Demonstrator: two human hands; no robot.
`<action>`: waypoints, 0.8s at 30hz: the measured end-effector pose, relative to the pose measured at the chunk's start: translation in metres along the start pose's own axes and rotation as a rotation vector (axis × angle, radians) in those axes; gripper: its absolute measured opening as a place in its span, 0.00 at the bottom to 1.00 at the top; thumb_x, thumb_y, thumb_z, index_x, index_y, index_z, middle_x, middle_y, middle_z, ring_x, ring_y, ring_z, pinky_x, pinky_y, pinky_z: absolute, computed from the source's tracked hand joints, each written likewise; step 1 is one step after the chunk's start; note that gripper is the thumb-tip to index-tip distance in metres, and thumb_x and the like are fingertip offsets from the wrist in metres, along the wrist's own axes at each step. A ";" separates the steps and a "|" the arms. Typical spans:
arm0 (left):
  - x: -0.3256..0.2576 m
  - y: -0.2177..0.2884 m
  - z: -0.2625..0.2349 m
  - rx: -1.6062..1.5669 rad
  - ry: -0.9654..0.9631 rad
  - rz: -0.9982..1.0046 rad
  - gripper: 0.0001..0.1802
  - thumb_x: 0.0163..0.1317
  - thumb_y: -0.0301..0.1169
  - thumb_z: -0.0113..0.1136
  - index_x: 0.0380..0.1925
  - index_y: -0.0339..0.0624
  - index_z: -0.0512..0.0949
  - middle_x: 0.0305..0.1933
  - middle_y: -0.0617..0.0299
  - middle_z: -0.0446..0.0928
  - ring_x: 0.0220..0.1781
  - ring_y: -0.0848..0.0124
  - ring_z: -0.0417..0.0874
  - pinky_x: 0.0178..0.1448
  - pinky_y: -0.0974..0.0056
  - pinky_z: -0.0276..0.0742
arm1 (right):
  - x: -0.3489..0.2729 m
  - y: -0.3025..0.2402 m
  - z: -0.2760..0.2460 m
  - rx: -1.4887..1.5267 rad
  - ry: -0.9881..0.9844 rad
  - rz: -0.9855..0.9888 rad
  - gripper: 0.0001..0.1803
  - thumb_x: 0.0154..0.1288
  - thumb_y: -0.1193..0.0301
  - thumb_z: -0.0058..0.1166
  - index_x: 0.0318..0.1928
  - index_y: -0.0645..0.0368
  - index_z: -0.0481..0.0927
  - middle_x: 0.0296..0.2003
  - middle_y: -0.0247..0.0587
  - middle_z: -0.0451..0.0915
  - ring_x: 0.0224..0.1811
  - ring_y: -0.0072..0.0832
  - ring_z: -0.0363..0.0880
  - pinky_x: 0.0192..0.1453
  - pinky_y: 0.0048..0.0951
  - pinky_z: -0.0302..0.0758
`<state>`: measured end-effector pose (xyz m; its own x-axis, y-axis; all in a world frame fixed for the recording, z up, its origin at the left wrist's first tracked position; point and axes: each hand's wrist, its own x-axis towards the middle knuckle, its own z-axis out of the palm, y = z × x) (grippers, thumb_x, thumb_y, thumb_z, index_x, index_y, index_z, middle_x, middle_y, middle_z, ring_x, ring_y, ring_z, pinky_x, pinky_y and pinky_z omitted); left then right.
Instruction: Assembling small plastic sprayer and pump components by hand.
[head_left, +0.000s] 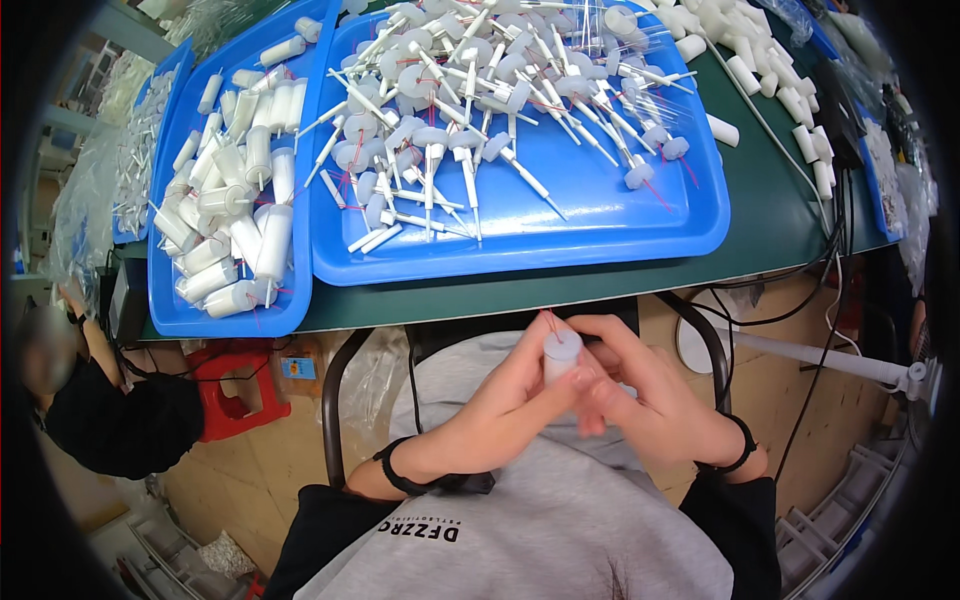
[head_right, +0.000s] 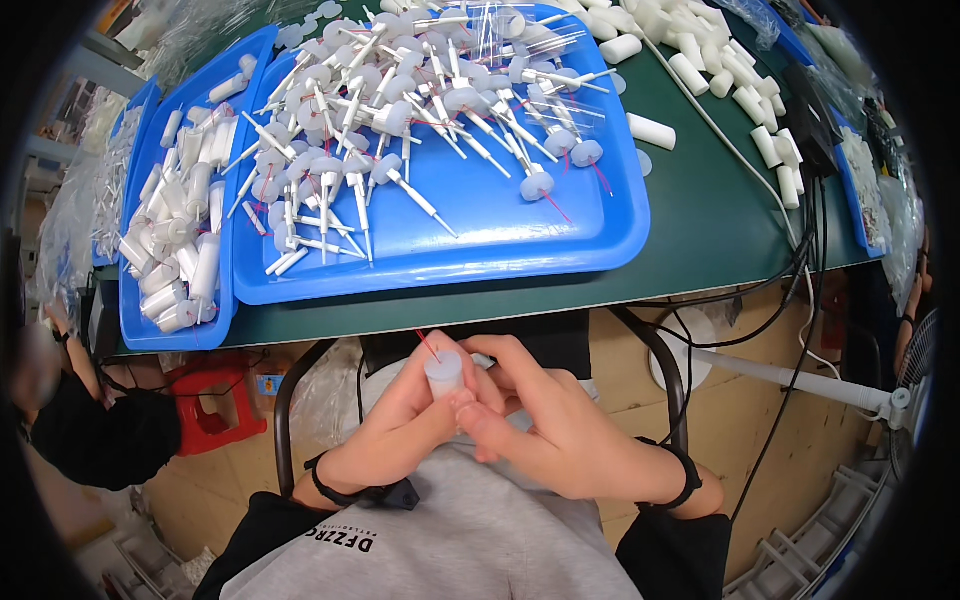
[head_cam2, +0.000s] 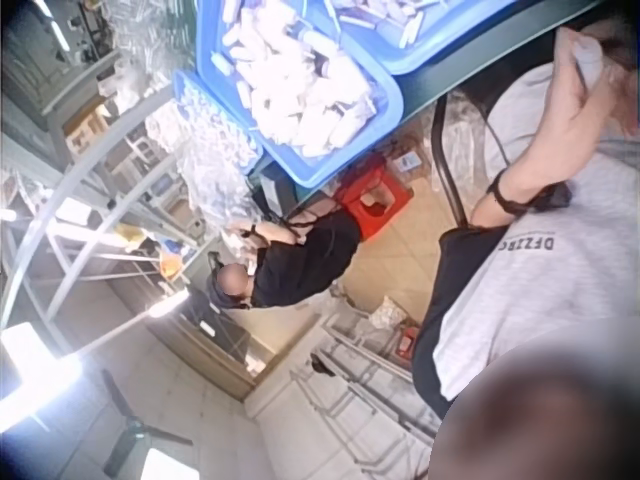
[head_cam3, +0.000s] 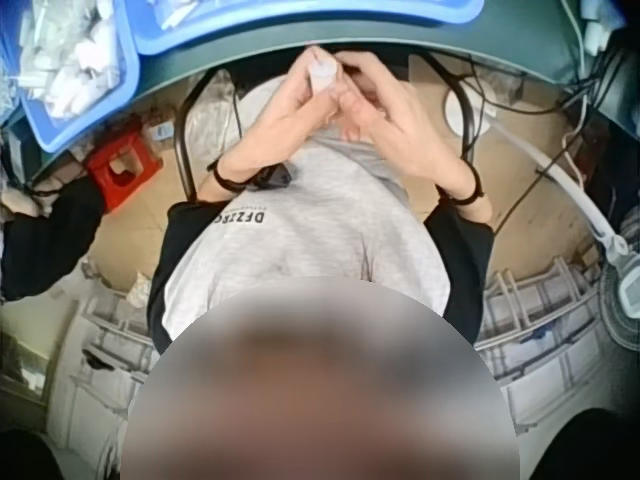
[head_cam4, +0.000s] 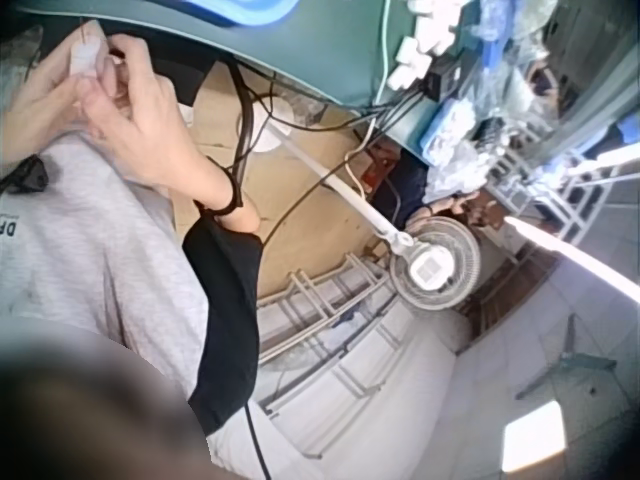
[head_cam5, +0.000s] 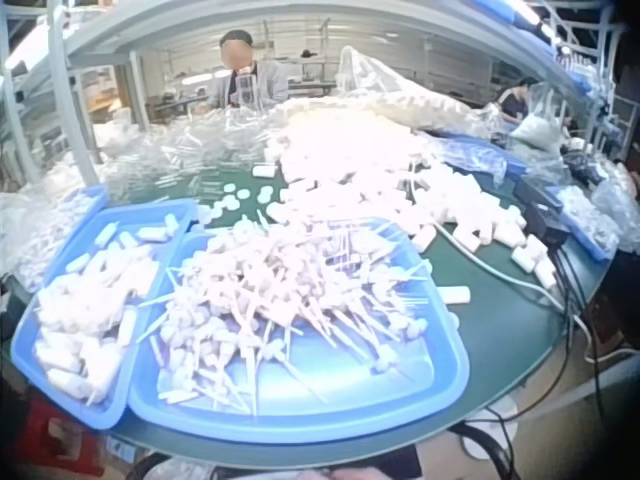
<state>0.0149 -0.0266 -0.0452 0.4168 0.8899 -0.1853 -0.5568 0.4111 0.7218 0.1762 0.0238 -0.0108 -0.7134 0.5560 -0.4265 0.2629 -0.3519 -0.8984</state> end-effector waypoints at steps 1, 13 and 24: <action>0.000 -0.002 -0.003 0.001 0.002 0.001 0.06 0.68 0.29 0.39 0.42 0.39 0.62 0.33 0.66 0.66 0.27 0.80 0.65 0.34 0.75 0.65 | 0.001 0.002 0.001 0.000 -0.002 -0.001 0.25 0.64 0.66 0.46 0.56 0.67 0.57 0.31 0.45 0.77 0.35 0.32 0.80 0.40 0.27 0.73; 0.025 -0.029 0.002 -0.036 0.202 -0.087 0.12 0.68 0.38 0.41 0.28 0.45 0.63 0.24 0.72 0.60 0.25 0.83 0.59 0.30 0.76 0.58 | 0.027 0.034 0.022 0.291 0.305 -0.065 0.22 0.59 0.72 0.54 0.51 0.66 0.63 0.39 0.38 0.72 0.41 0.22 0.74 0.45 0.22 0.72; 0.035 -0.037 0.026 -0.149 0.473 0.072 0.14 0.68 0.37 0.43 0.24 0.45 0.63 0.23 0.73 0.60 0.25 0.83 0.58 0.30 0.75 0.58 | 0.033 0.020 -0.002 0.312 0.167 0.033 0.17 0.56 0.78 0.54 0.46 0.68 0.68 0.40 0.45 0.76 0.42 0.27 0.77 0.46 0.26 0.75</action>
<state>0.0682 -0.0158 -0.0612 0.0213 0.8952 -0.4452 -0.6829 0.3382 0.6475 0.1592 0.0362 -0.0426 -0.5852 0.6470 -0.4889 0.0540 -0.5704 -0.8196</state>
